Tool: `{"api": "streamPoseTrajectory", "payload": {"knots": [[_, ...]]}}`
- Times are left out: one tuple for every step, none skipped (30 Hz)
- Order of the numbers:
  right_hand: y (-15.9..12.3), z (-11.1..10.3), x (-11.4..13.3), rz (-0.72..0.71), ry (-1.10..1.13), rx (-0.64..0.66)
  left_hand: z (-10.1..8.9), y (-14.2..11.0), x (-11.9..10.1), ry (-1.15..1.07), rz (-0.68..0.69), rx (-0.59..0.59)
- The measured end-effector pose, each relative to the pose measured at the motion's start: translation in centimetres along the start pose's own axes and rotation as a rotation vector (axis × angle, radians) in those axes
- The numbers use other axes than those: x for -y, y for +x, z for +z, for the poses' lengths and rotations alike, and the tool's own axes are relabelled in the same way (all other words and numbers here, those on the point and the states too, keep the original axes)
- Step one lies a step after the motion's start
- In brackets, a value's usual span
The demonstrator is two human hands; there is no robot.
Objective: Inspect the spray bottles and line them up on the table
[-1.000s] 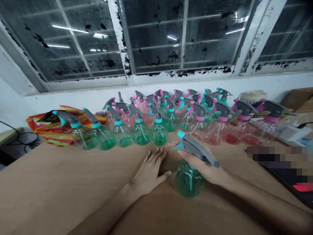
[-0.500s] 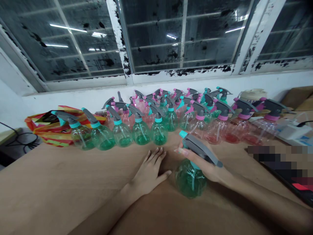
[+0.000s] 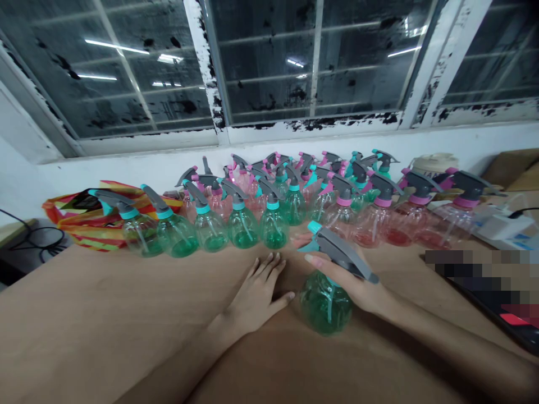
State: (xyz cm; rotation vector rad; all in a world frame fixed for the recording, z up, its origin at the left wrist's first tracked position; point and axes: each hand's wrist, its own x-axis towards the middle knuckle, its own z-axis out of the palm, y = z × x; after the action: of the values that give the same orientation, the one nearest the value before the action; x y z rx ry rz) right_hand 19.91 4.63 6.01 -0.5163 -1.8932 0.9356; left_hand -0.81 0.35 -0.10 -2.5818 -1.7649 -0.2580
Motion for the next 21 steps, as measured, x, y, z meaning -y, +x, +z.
{"api": "streamPoseTrajectory", "payload": {"knots": [[0.01, -0.02, 0.00, 0.005, 0.003, 0.002, -0.03, 0.00, -0.01, 0.001, 0.001, -0.003], [0.03, -0.05, -0.01, 0.012, 0.007, 0.006, -0.05, 0.00, -0.02, 0.001, 0.002, -0.007], [0.04, -0.10, -0.01, 0.017, 0.008, 0.009, -0.06, -0.01, -0.02, 0.002, 0.003, -0.012], [0.04, -0.15, -0.03, 0.022, 0.004, 0.016, -0.06, -0.02, -0.01, 0.001, 0.006, -0.016], [0.03, -0.19, -0.07, 0.026, -0.002, 0.021, -0.04, -0.04, 0.00, -0.001, 0.009, -0.019], [0.00, -0.22, -0.13, 0.030, -0.013, 0.022, -0.01, -0.05, 0.02, -0.004, 0.013, -0.023], [-0.05, -0.24, -0.23, 0.038, -0.026, 0.017, 0.02, -0.06, 0.03, -0.008, 0.017, -0.027], [-0.13, -0.24, -0.35, 0.048, -0.041, 0.005, 0.04, -0.07, 0.05, -0.013, 0.020, -0.032], [-0.24, -0.23, -0.49, 0.060, -0.053, -0.011, 0.05, -0.08, 0.06, -0.015, 0.022, -0.037], [-0.36, -0.22, -0.64, 0.074, -0.063, -0.030, 0.05, -0.08, 0.07, -0.013, 0.021, -0.041], [-0.48, -0.20, -0.76, 0.085, -0.070, -0.047, 0.02, -0.08, 0.08, -0.009, 0.020, -0.042], [-0.59, -0.18, -0.85, 0.094, -0.076, -0.056, -0.04, -0.07, 0.09, -0.004, 0.020, -0.039], [-0.67, -0.17, -0.90, 0.102, -0.078, -0.060, -0.11, -0.07, 0.10, 0.001, 0.020, -0.032], [-0.71, -0.17, -0.89, 0.107, -0.076, -0.058, -0.19, -0.06, 0.09, 0.006, 0.019, -0.023], [-0.70, -0.17, -0.85, 0.110, -0.069, -0.049, -0.27, -0.06, 0.09, 0.009, 0.019, -0.013], [-0.64, -0.18, -0.77, 0.113, -0.057, -0.040, -0.33, -0.06, 0.09, 0.012, 0.019, -0.003], [-0.54, -0.19, -0.67, 0.113, -0.041, -0.031, -0.38, -0.07, 0.08, 0.016, 0.019, 0.006], [-0.41, -0.20, -0.56, 0.111, -0.024, -0.024, -0.39, -0.08, 0.08, 0.019, 0.018, 0.011], [-0.28, -0.21, -0.46, 0.104, -0.008, -0.018, -0.38, -0.10, 0.08, 0.022, 0.018, 0.013], [-0.15, -0.21, -0.36, 0.096, 0.006, -0.015, -0.36, -0.11, 0.09, 0.023, 0.019, 0.014], [-0.04, -0.21, -0.28, 0.084, 0.021, -0.015, -0.33, -0.12, 0.09, 0.024, 0.019, 0.013]]}}
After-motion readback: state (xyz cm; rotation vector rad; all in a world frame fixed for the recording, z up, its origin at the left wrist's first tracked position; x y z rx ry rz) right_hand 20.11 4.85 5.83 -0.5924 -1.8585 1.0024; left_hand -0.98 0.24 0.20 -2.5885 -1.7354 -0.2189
